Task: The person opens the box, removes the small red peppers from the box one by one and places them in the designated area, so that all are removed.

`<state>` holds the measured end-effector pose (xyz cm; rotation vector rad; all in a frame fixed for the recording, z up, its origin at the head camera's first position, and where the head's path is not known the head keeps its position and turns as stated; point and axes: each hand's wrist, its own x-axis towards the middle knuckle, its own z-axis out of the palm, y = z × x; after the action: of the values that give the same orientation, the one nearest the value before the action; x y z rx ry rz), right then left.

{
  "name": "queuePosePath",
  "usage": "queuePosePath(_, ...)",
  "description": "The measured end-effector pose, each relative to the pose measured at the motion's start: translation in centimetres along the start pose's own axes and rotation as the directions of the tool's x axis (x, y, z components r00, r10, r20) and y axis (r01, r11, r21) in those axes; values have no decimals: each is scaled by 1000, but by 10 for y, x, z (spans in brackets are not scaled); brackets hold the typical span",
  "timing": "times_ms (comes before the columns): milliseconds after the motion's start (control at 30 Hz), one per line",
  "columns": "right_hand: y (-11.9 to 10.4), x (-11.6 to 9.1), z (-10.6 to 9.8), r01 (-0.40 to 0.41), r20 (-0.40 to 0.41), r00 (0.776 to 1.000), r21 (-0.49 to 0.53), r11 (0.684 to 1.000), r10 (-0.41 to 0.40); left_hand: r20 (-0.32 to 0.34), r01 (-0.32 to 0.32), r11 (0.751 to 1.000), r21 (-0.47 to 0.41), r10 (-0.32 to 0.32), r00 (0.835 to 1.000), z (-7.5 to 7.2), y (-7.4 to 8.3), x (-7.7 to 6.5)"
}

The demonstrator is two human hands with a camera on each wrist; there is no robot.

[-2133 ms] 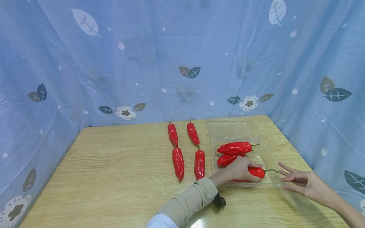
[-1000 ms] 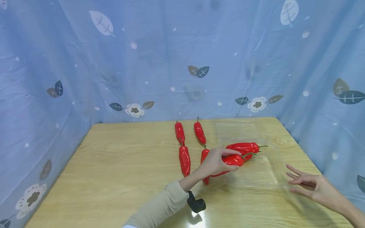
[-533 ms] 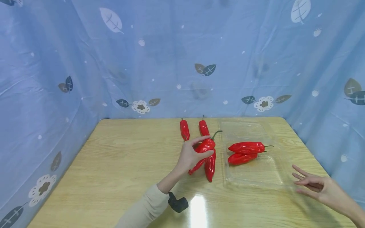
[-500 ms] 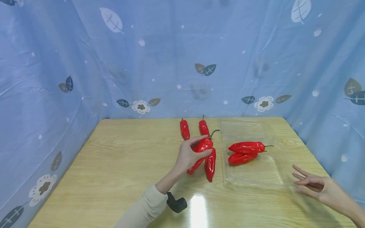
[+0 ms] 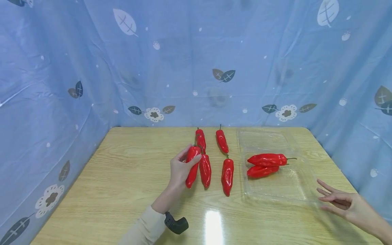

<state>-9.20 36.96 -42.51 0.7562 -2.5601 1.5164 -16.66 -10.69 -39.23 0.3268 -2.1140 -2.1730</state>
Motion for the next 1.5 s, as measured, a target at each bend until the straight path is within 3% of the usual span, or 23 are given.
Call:
queuePosePath(133, 1, 0, 1, 17, 3, 1000, 2, 1000, -17, -70, 19, 1000, -23, -21, 997, -5, 0, 18)
queuePosePath(300, 2, 0, 1, 22, 3, 1000, 3, 1000, -22, -140, -9, 998, -63, 0, 990, -11, 1, 44)
queuePosePath(533, 2, 0, 1, 13, 0, 1000, 5, 1000, -13, -175, -76, 994, -77, 62, 983, -17, 6, 82)
queuePosePath(800, -1, 0, 0, 37, 11, 999, 2, 999, -37, -195, -81, 994, -67, 67, 979, -18, 6, 118)
queuePosePath(1133, -2, -1, 1, 59, 30, 998, -7, 998, -59, -199, -51, 994, -94, 32, 979, -16, -17, 151)
queuePosePath(1333, -3, 0, 2, 75, 27, 997, -36, 997, -74, -189, -11, 1000, 1, 11, 982, -16, -35, 162)
queuePosePath(1500, -4, 1, 2, 76, 27, 997, -58, 995, -74, -203, -3, 998, 63, 16, 979, -16, -41, 164)
